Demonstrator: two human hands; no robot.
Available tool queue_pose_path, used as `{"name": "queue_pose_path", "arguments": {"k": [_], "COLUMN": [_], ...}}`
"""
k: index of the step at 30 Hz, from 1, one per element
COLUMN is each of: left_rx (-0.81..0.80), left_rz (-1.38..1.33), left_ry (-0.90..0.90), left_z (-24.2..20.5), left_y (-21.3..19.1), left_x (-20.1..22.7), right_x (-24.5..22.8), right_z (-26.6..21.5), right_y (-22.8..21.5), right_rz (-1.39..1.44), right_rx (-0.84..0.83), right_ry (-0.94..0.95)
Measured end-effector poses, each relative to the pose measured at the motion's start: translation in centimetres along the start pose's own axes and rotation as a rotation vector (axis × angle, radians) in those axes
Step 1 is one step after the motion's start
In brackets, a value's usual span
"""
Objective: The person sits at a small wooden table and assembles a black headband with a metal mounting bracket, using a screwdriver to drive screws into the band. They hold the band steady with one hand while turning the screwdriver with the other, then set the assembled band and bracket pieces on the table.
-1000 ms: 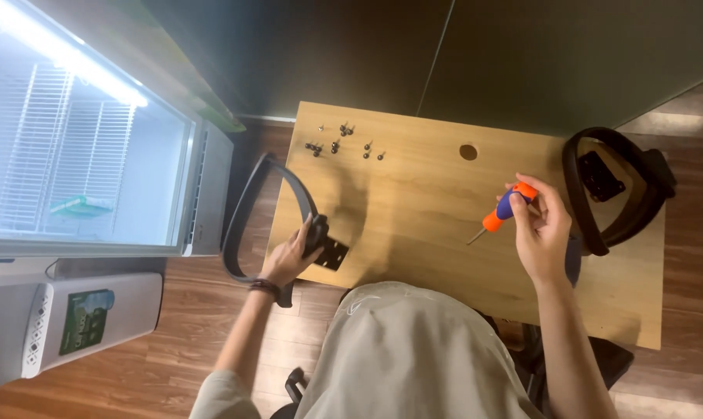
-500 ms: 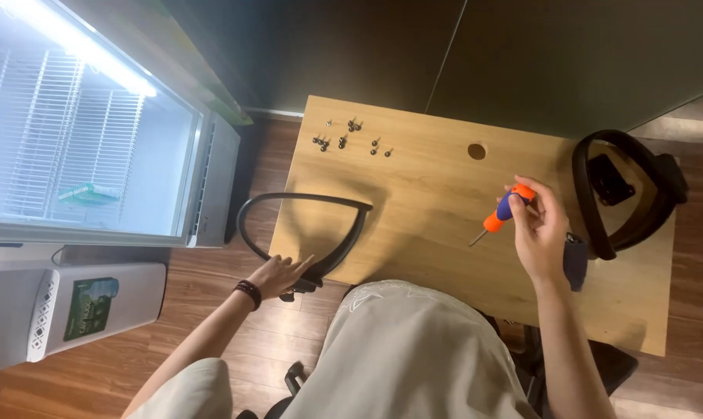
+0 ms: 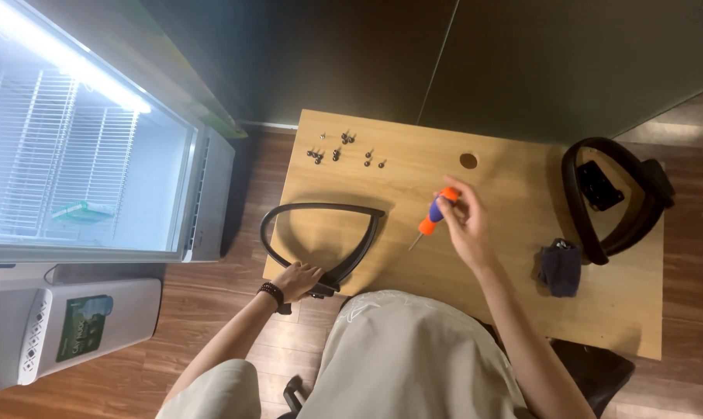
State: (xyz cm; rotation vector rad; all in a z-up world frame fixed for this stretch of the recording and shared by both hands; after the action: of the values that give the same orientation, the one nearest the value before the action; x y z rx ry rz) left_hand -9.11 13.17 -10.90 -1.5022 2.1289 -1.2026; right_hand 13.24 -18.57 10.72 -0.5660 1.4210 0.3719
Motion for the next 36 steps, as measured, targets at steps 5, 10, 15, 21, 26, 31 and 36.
{"name": "queue_pose_path", "arguments": {"k": [5,10,15,21,26,31,36], "left_rx": [0.049,0.040,0.105,0.109,0.055,0.095,0.218], "left_rz": [0.029,0.068,0.134,0.104,-0.260,-0.478,-0.440], "left_ry": [-0.019,-0.057,-0.087,-0.095,-0.155,-0.288,-0.323], "left_z": [0.3,0.7,1.2,1.3,2.2,4.2,3.2], "left_y": [-0.7,-0.2,1.1,1.2,-1.4,-2.3,-6.6], "left_x": [0.3,0.1,-0.2,-0.4,-1.6,-4.9,-3.0], "right_x": [2.7,3.5,2.3,1.7,3.1,4.0,3.5], "right_z": [1.7,3.1,2.7,2.5,2.0,1.4,0.8], "right_y": [4.0,8.9,11.3,10.3,8.5,7.5,7.1], "right_rz": [0.092,0.126,0.158,0.170,0.163,0.179,0.193], "right_rx": [-0.078,-0.150,-0.261,-0.266,-0.206,-0.152,-0.149], "right_ry": [0.087,0.059,0.063,0.036,0.050,0.064,0.051]}}
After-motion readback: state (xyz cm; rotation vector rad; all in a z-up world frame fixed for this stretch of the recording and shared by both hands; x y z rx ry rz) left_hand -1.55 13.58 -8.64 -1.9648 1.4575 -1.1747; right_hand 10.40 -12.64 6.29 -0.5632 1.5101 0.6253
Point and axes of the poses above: each hand's wrist, its own z-axis towards the middle knuckle, its own y-axis out of the palm, x = y × z, the point moved 4 cm from there along z, towards the middle knuckle, and after that the axes turned 14 degrees about -x, right-handed, at the moved point
